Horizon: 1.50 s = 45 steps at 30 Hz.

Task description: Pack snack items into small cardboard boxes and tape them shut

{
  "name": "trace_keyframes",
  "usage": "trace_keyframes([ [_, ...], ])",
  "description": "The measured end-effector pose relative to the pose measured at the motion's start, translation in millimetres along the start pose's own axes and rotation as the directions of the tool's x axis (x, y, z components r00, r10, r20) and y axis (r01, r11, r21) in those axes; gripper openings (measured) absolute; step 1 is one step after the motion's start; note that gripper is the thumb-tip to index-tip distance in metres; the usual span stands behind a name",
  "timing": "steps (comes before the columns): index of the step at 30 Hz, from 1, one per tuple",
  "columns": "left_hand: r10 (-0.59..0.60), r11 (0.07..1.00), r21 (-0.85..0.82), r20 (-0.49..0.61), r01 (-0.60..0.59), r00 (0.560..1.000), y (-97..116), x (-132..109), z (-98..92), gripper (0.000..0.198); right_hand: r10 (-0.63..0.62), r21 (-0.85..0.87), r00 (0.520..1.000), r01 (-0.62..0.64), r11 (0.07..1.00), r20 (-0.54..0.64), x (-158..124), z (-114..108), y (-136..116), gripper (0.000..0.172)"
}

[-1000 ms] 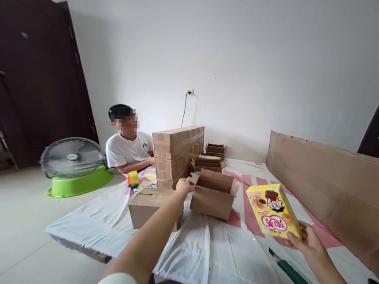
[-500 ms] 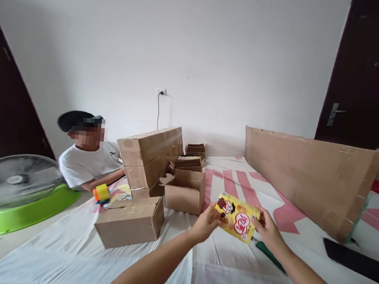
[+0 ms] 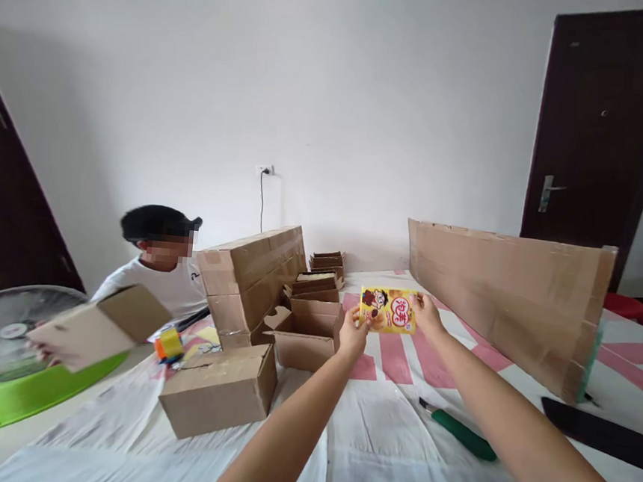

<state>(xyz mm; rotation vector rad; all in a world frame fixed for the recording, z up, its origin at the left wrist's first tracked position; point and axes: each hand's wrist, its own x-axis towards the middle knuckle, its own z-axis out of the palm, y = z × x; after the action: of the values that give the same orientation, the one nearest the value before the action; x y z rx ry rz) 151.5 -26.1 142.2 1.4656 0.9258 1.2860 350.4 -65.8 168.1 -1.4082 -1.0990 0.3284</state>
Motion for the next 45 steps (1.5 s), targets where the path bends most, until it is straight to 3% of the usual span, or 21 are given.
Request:
trace_keyframes([
  [6, -0.066, 0.998, 0.019, -0.101, 0.068, 0.993, -77, -91, -53.3, 0.036, -0.024, 0.0, 0.982, 0.025, 1.0, 0.185, -123, 26, 66, 0.044],
  [9, -0.045, 0.96, 0.267, -0.17, 0.09, 0.984, -115, -123, -81.6, 0.031, -0.019, -0.012, 0.961, 0.023, 1.0, 0.277, -175, 50, 97, 0.043],
  [11, 0.025, 0.905, 0.42, -0.216, 0.07, 0.976, -129, -134, -93.4, 0.034, -0.021, -0.1, 0.95, 0.055, 0.993, 0.312, -195, 63, 110, 0.043],
  [14, 0.211, 0.828, 0.561, -0.287, -0.014, 0.934, -132, -144, -97.3, 0.038, -0.017, -0.237, 0.944, 0.101, 0.966, 0.33, -202, 70, 118, 0.047],
  [16, 0.393, 0.697, 0.7, -0.189, -0.157, 0.9, -129, -150, -92.3, 0.037, -0.01, -0.25, 0.936, 0.105, 0.963, 0.353, -200, 68, 116, 0.048],
  [18, 0.526, 0.473, 0.792, 0.098, -0.386, 0.845, -126, -157, -83.8, 0.041, -0.015, -0.234, 0.915, 0.119, 0.965, 0.402, -197, 64, 113, 0.05],
  [19, 0.537, 0.35, 0.795, 0.263, -0.496, 0.802, -126, -159, -79.3, 0.046, -0.029, -0.223, 0.902, 0.137, 0.965, 0.431, -196, 64, 113, 0.05],
  [21, 0.481, 0.16, 0.764, 0.492, -0.625, 0.725, -128, -158, -72.0, 0.054, -0.07, -0.211, 0.878, 0.19, 0.959, 0.473, -196, 64, 114, 0.052],
  [22, 0.441, 0.104, 0.768, 0.534, -0.632, 0.722, -129, -154, -70.3, 0.057, -0.087, -0.217, 0.872, 0.215, 0.952, 0.481, -197, 65, 116, 0.052],
  [24, 0.361, 0.054, 0.828, 0.505, -0.558, 0.784, -130, -139, -72.0, 0.057, -0.104, -0.25, 0.874, 0.248, 0.936, 0.475, -199, 68, 120, 0.055],
  [28, 0.17, 0.058, 0.954, 0.283, -0.296, 0.944, -125, -93, -89.7, 0.053, -0.072, -0.312, 0.878, 0.243, 0.918, 0.473, -200, 68, 122, 0.055],
  [32, 0.076, 0.078, 0.982, 0.168, -0.174, 0.983, -120, -62, -98.5, 0.04, -0.034, -0.335, 0.866, 0.229, 0.914, 0.498, -199, 65, 114, 0.045],
  [36, 0.066, 0.1, 0.984, 0.144, -0.15, 0.987, -122, -60, -93.1, 0.046, -0.028, -0.321, 0.857, 0.223, 0.92, 0.515, -199, 65, 112, 0.037],
  [39, -0.019, 0.037, 0.977, 0.209, -0.208, 0.978, -118, -61, -92.3, 0.054, -0.041, -0.291, 0.851, 0.224, 0.93, 0.524, -198, 65, 113, 0.031],
  [42, -0.12, -0.035, 0.944, 0.323, -0.329, 0.939, -103, -53, -98.3, 0.058, -0.041, -0.263, 0.843, 0.213, 0.941, 0.536, -197, 64, 110, 0.026],
  [45, -0.213, -0.034, 0.885, 0.448, -0.465, 0.869, -83, -32, -110.9, 0.063, -0.032, -0.249, 0.839, 0.198, 0.948, 0.543, -196, 62, 107, 0.023],
])
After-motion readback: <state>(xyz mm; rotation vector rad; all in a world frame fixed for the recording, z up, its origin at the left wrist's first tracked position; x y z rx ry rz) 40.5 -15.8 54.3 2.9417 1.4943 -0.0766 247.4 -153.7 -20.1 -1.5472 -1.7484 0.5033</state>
